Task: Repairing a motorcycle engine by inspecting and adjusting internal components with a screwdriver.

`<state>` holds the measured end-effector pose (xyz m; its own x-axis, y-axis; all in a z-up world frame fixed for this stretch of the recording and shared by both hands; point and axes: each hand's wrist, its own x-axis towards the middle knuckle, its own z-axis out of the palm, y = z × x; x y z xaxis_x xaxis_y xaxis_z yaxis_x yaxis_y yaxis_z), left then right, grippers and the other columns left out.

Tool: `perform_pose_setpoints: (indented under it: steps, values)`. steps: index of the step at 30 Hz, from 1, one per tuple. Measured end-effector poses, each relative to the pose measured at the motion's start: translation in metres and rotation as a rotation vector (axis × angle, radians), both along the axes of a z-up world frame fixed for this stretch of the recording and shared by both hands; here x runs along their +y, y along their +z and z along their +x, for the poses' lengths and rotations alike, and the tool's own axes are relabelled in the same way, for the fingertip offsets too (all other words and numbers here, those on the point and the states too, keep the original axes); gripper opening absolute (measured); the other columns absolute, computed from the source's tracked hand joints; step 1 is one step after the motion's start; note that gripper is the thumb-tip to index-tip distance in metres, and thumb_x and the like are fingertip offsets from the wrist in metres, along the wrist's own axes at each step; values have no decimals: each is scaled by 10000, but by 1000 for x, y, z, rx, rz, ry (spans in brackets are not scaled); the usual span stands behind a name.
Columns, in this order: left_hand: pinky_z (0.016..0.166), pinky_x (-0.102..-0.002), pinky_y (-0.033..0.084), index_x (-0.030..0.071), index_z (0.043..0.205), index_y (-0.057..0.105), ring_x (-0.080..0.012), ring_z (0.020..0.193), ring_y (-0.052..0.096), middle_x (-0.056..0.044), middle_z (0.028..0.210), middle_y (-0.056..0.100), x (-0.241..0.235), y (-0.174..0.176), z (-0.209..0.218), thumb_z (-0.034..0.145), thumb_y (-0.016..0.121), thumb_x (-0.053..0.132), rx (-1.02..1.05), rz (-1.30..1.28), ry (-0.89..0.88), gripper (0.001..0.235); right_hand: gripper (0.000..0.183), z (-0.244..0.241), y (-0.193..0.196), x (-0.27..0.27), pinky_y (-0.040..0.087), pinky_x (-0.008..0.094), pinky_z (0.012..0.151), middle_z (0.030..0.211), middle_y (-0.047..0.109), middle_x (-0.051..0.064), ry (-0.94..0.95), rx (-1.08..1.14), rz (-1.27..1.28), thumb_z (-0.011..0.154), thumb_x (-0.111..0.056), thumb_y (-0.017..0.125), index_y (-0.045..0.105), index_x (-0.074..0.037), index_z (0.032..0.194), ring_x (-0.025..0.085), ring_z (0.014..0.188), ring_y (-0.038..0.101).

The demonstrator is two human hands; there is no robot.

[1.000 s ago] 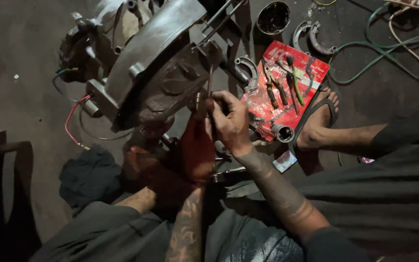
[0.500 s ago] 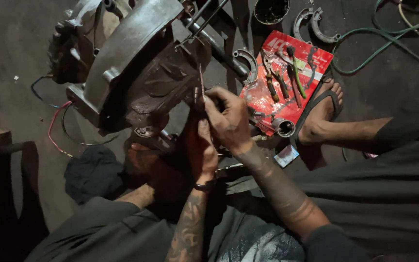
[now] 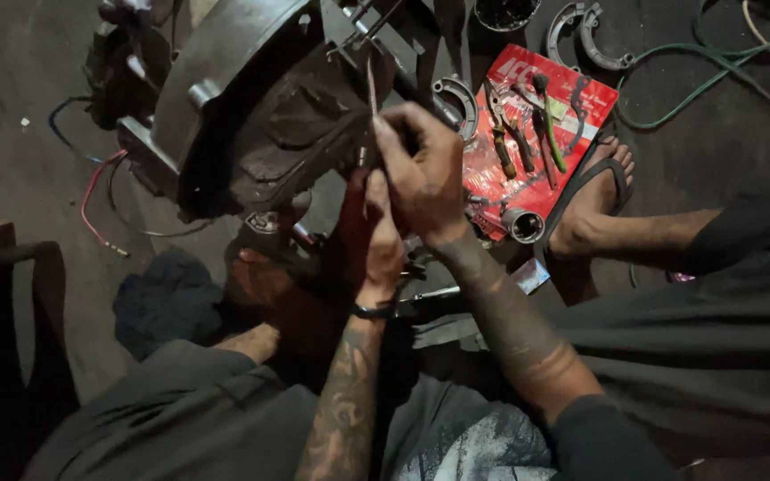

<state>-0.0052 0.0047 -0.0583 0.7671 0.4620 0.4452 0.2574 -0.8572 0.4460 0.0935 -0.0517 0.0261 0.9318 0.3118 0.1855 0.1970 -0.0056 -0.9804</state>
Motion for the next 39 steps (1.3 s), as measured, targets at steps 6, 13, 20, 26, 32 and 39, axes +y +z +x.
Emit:
perform_pose_setpoints:
  steps: [6,13,20,26,32,39]
  values:
    - [693,-290,608,106,1329,639,-209,928,730,-73,1187,685,3,-25,-7,1078,485,247,53,171,7,327,156,5,2,1,561,378,651,743,679,165,-18,-21,-25,1012,-123,618,705,-6,954,206,708,653]
    - [685,-316,594,36,1110,727,-288,878,755,-146,976,767,-14,75,-7,1073,511,366,124,-433,112,396,195,-19,-11,-10,497,371,594,673,632,155,-5,75,-118,1010,-171,628,700,-33,892,173,656,577]
    - [788,-427,589,42,1203,684,-353,922,746,-190,1028,759,-20,64,8,1089,476,354,192,-453,169,392,182,-12,-5,-1,483,371,571,654,633,174,-48,47,-95,995,-158,625,699,-36,882,183,633,581]
    - [680,-423,600,88,1257,643,-356,939,729,-159,1093,737,-2,10,14,1106,447,317,115,-413,75,337,178,2,13,3,501,360,591,687,654,154,-51,3,-68,1002,-193,622,714,-72,909,171,637,578]
    - [794,-495,576,91,1320,586,-411,1050,687,-184,1184,699,-7,5,1,1111,377,342,190,-571,61,387,182,-2,-1,1,514,364,602,685,657,152,-46,12,-93,1001,-195,619,705,-75,894,194,635,597]
    - [961,-477,527,134,1423,521,-363,1157,652,-133,1299,655,-13,-6,-17,1100,383,373,327,-519,119,424,194,-15,-15,0,525,418,597,688,658,212,-75,44,-109,989,-202,624,687,-50,886,348,636,678]
